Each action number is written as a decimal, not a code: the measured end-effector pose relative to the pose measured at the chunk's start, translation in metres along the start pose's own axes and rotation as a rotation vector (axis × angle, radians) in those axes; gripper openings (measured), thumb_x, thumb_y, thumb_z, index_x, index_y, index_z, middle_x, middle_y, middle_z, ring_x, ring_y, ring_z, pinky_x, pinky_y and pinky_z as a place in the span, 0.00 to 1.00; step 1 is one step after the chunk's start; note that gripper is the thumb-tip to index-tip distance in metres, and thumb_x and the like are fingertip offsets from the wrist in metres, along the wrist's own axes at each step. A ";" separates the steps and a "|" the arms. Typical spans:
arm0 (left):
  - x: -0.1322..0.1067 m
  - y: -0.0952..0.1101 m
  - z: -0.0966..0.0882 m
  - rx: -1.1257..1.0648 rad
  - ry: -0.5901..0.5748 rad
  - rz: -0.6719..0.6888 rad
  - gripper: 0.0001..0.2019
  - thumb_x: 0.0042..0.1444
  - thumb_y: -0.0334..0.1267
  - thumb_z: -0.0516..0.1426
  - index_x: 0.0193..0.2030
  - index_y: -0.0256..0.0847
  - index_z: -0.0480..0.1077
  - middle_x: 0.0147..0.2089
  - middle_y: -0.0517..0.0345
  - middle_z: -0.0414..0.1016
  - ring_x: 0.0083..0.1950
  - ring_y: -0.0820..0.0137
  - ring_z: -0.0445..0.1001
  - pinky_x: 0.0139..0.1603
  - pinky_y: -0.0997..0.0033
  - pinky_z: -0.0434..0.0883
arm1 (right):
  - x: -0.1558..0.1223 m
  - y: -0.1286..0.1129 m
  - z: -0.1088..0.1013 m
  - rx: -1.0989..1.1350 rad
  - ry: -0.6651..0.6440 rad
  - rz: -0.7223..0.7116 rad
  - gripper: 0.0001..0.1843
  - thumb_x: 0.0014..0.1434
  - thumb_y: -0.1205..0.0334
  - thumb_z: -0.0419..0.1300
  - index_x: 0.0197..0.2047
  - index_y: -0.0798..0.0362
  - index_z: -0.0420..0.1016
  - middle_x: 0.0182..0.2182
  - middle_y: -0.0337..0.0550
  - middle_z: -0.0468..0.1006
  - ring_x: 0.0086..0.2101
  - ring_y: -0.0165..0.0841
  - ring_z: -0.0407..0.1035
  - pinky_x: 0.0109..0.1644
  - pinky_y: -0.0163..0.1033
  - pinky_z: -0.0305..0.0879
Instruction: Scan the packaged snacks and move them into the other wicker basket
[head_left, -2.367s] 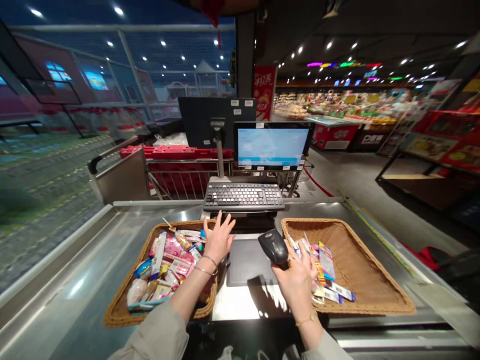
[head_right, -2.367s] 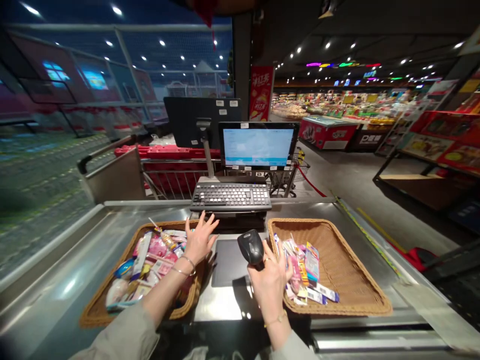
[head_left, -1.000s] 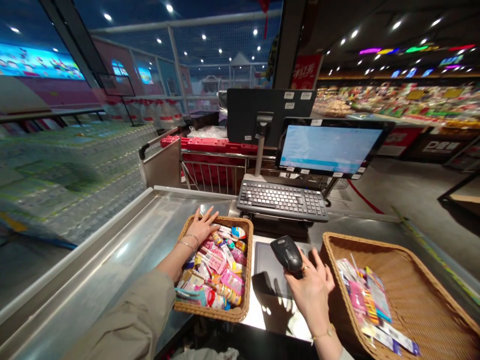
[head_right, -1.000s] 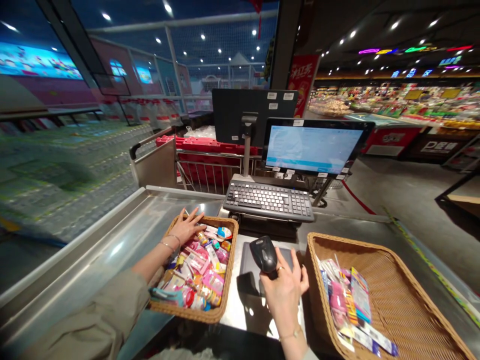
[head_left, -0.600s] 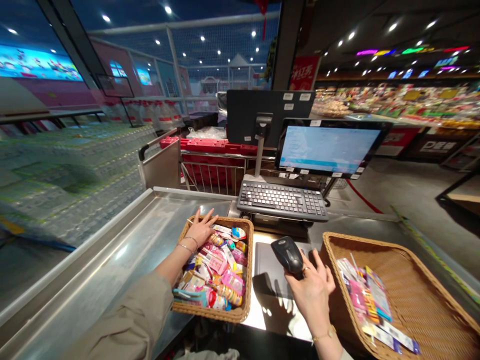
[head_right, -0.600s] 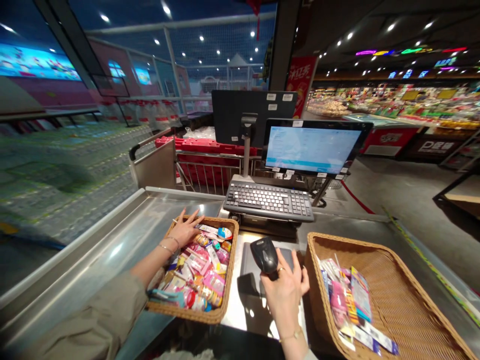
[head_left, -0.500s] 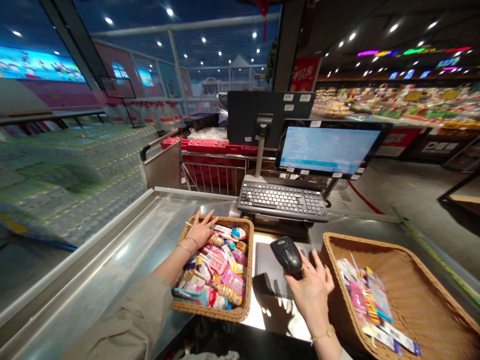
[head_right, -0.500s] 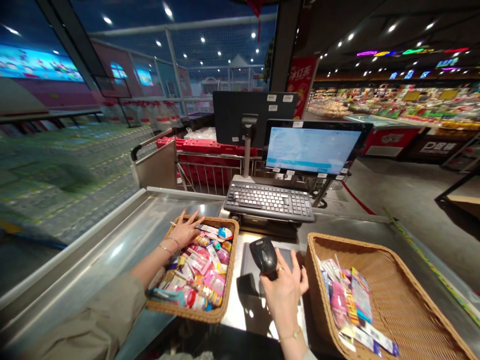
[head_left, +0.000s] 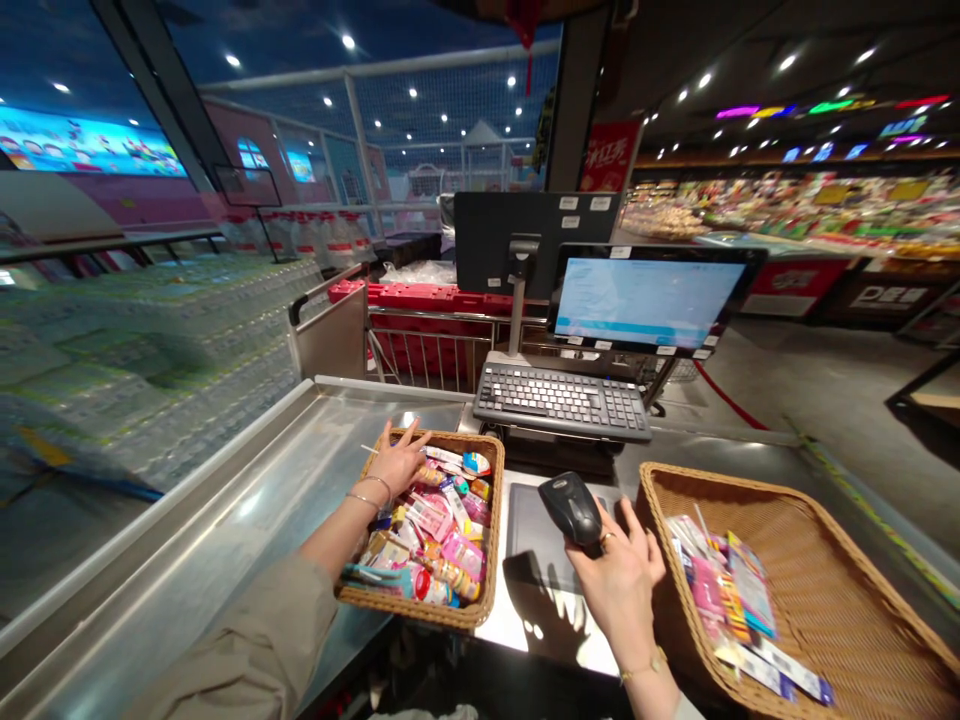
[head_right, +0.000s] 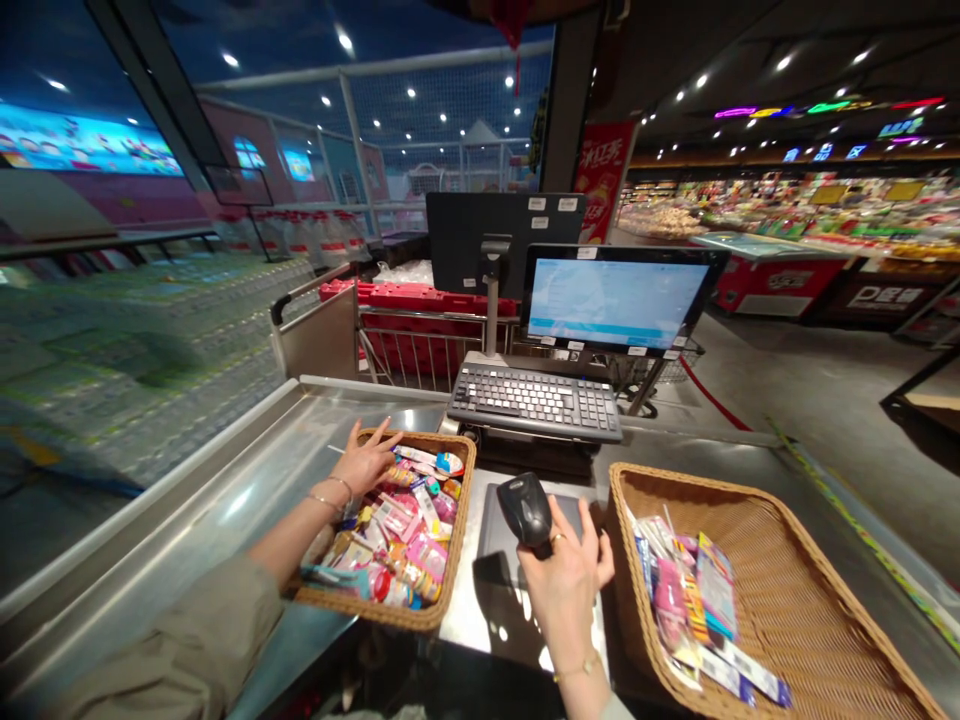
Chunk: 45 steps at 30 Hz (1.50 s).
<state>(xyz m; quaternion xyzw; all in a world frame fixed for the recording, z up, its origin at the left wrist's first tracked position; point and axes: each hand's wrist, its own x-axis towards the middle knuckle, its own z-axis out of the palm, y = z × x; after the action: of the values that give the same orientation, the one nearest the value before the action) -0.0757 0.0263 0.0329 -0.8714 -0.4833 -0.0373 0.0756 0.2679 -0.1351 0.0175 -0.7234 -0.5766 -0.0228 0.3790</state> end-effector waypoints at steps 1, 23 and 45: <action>0.000 0.001 -0.001 -0.001 -0.003 -0.007 0.05 0.56 0.36 0.58 0.31 0.45 0.76 0.67 0.57 0.64 0.74 0.52 0.44 0.66 0.29 0.26 | -0.001 0.001 -0.001 0.002 0.000 -0.003 0.12 0.48 0.56 0.55 0.33 0.47 0.77 0.51 0.40 0.78 0.62 0.47 0.55 0.63 0.59 0.41; 0.038 0.077 -0.041 -0.243 0.010 -0.052 0.09 0.62 0.41 0.53 0.38 0.49 0.75 0.70 0.60 0.59 0.75 0.50 0.41 0.63 0.22 0.35 | -0.007 0.012 -0.030 -0.027 0.074 -0.002 0.16 0.52 0.56 0.55 0.42 0.48 0.78 0.52 0.42 0.77 0.63 0.47 0.55 0.64 0.58 0.41; 0.091 0.188 -0.043 -0.510 0.176 -0.113 0.10 0.62 0.39 0.52 0.33 0.47 0.74 0.65 0.62 0.68 0.74 0.57 0.47 0.68 0.32 0.30 | -0.008 0.020 -0.058 -0.114 0.113 -0.097 0.12 0.49 0.66 0.58 0.37 0.48 0.78 0.54 0.40 0.76 0.63 0.51 0.53 0.64 0.62 0.38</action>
<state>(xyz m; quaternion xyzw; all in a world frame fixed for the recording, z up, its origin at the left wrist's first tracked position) 0.1325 -0.0029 0.0695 -0.8272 -0.4979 -0.2374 -0.1066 0.3059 -0.1753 0.0444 -0.7126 -0.5865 -0.1144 0.3676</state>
